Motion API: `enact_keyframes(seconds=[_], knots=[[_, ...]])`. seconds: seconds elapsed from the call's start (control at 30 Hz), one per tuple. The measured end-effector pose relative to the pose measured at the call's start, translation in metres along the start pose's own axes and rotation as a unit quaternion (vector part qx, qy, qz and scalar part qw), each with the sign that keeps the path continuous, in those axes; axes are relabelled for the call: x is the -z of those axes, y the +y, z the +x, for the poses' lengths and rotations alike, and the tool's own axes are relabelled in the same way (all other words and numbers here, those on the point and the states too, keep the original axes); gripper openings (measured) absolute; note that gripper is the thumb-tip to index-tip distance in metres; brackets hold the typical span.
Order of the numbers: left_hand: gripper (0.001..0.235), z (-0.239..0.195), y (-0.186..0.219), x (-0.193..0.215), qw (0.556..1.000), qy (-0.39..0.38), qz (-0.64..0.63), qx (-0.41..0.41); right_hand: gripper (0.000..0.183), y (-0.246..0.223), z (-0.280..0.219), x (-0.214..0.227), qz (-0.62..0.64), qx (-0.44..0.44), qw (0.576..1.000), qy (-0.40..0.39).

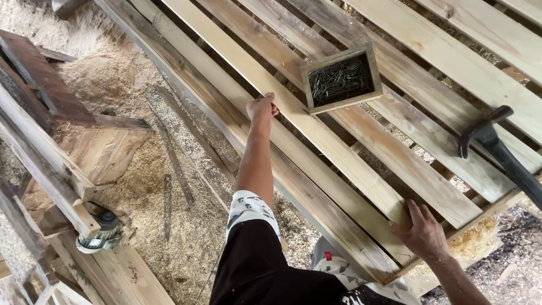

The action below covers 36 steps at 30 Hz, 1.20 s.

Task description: The person assembles a wooden pallet by nailing slats to a frame. They pick nails from a small wooden box, position them on the slats, and hammer them in using a claw hammer. The process is repeated for multiple slats on the pallet.

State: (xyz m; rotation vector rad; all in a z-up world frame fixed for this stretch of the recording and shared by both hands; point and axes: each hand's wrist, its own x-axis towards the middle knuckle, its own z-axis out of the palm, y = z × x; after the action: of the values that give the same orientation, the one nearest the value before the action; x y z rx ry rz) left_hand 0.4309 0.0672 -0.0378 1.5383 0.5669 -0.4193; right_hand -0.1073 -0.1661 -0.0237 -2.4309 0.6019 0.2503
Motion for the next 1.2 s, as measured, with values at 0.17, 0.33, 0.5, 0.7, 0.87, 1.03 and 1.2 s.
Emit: enact_keyframes(seconds=[0.17,0.33,0.5,0.7,0.87,1.03,1.2], knots=[[0.015,-0.011,0.001,0.018,0.998,0.029,0.051,0.003,0.088,-0.003,0.003,0.01,-0.014,0.084,0.994,0.065],[0.014,-0.001,0.005,0.033,0.996,0.017,0.075,-0.039,0.099,-0.031,0.001,0.025,-0.063,-0.04,0.997,-0.024],[0.01,-0.013,0.02,0.046,0.97,-0.013,0.217,-0.105,0.105,-0.048,-0.005,0.037,-0.074,-0.077,0.994,-0.04],[0.01,-0.126,0.002,0.048,0.853,-0.05,0.392,-0.34,0.096,-0.055,-0.011,0.036,-0.061,-0.088,0.994,0.011],[0.024,-0.22,-0.048,0.021,0.686,-0.28,0.49,-0.458,0.086,-0.076,-0.011,0.026,-0.032,-0.132,0.986,0.092],[0.069,-0.269,-0.066,-0.032,0.478,-0.409,0.573,-0.525,0.08,-0.08,-0.027,0.027,-0.014,-0.111,0.985,0.135],[0.069,-0.293,-0.059,-0.074,0.416,-0.498,0.599,-0.47,0.083,-0.068,-0.03,0.026,0.028,-0.086,0.98,0.178]])
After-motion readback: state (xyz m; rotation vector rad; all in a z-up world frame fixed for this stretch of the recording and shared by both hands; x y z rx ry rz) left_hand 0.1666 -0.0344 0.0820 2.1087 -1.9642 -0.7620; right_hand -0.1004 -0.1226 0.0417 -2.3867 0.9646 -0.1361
